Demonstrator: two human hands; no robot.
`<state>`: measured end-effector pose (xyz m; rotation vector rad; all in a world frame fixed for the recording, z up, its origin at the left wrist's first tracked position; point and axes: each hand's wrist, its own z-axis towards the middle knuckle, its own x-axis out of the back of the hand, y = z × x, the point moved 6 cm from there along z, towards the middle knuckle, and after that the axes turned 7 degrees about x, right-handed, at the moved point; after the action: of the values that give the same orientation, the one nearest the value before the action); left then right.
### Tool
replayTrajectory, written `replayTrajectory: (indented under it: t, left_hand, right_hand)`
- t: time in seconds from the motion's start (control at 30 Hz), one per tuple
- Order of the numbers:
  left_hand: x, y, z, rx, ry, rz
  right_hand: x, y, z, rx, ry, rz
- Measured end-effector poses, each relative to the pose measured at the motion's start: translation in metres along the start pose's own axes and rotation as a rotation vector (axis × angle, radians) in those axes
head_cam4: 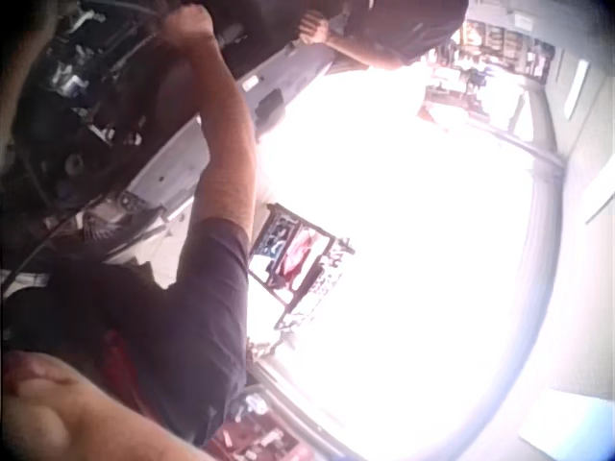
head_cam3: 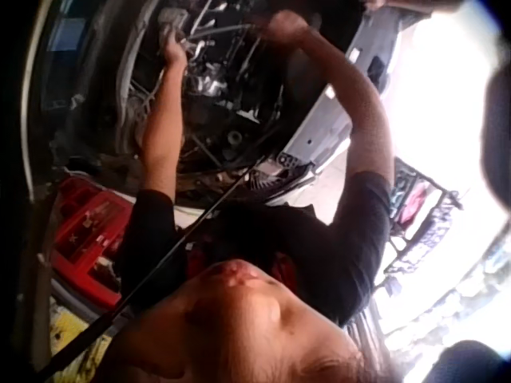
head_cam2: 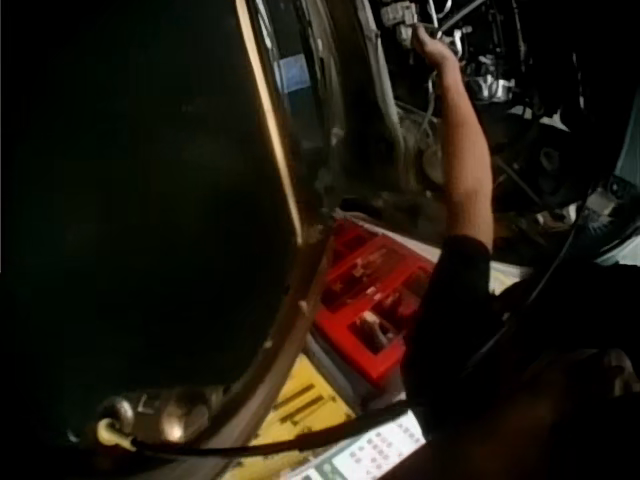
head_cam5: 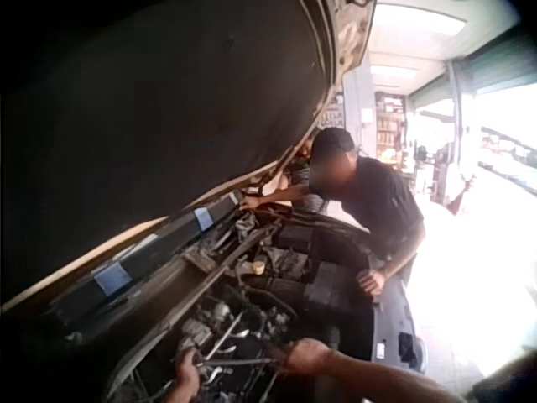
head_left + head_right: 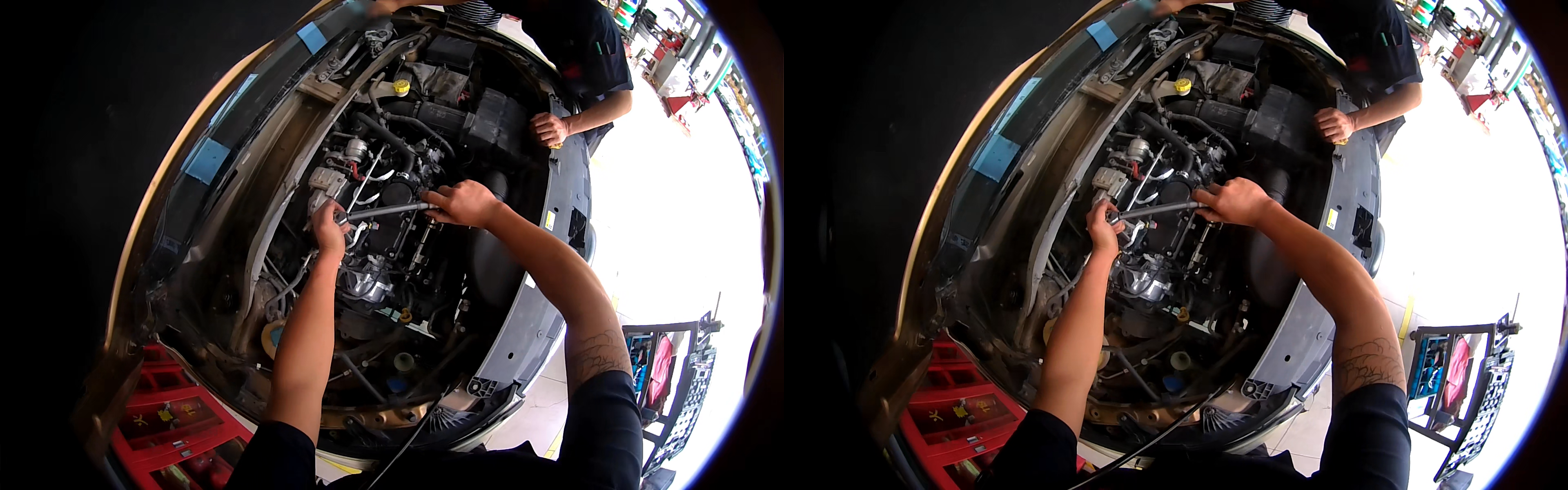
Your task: The person pours blue fluid into the engine bay and uses a ratchet wrench to tighten bolts on the engine. The person also organizes tools in a toolbox.
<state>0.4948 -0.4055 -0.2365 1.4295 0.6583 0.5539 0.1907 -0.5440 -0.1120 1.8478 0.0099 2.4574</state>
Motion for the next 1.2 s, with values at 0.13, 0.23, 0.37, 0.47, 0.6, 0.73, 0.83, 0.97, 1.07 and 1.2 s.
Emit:
replayTrajectory:
  t: [0.13, 0.23, 0.37, 0.47, 0.6, 0.73, 0.83, 0.97, 1.07, 1.2]
  left_hand:
    - [-0.007, 0.011, -0.009, 0.062, -0.074, -0.046]
    - [-0.013, 0.026, -0.021, 0.191, -0.044, -0.201]
    - [-0.02, 0.04, -0.028, 0.173, 0.01, -0.252]
    - [-0.025, 0.04, -0.037, 0.206, 0.07, -0.227]
    - [-0.025, 0.04, -0.031, 0.164, 0.006, -0.219]
    - [-0.023, 0.04, -0.035, 0.186, 0.015, -0.221]
    - [-0.024, 0.041, -0.035, 0.181, 0.046, -0.223]
    - [-0.023, 0.042, -0.033, 0.166, -0.01, -0.229]
    - [-0.026, 0.043, -0.033, 0.138, 0.023, -0.207]
    - [-0.022, 0.04, -0.031, 0.13, 0.014, -0.191]
  right_hand:
    - [-0.009, 0.01, -0.001, -0.039, -0.132, 0.212]
    - [-0.004, 0.016, 0.011, -0.018, -0.146, 0.594]
    - [-0.008, 0.024, 0.019, -0.549, -0.797, 1.383]
    - [-0.026, 0.024, 0.01, -0.594, -0.889, 1.706]
    - [-0.041, 0.029, 0.006, -0.555, -0.905, 1.934]
    - [-0.044, 0.037, 0.008, -0.542, -0.862, 1.742]
    - [-0.033, 0.045, 0.011, -0.308, -0.155, 1.023]
    - [0.004, 0.006, 0.0, 0.013, 0.013, 0.27]
    - [0.002, 0.008, 0.003, -0.06, -0.054, 0.227]
    - [-0.003, 0.018, 0.01, -0.132, -0.187, 0.512]
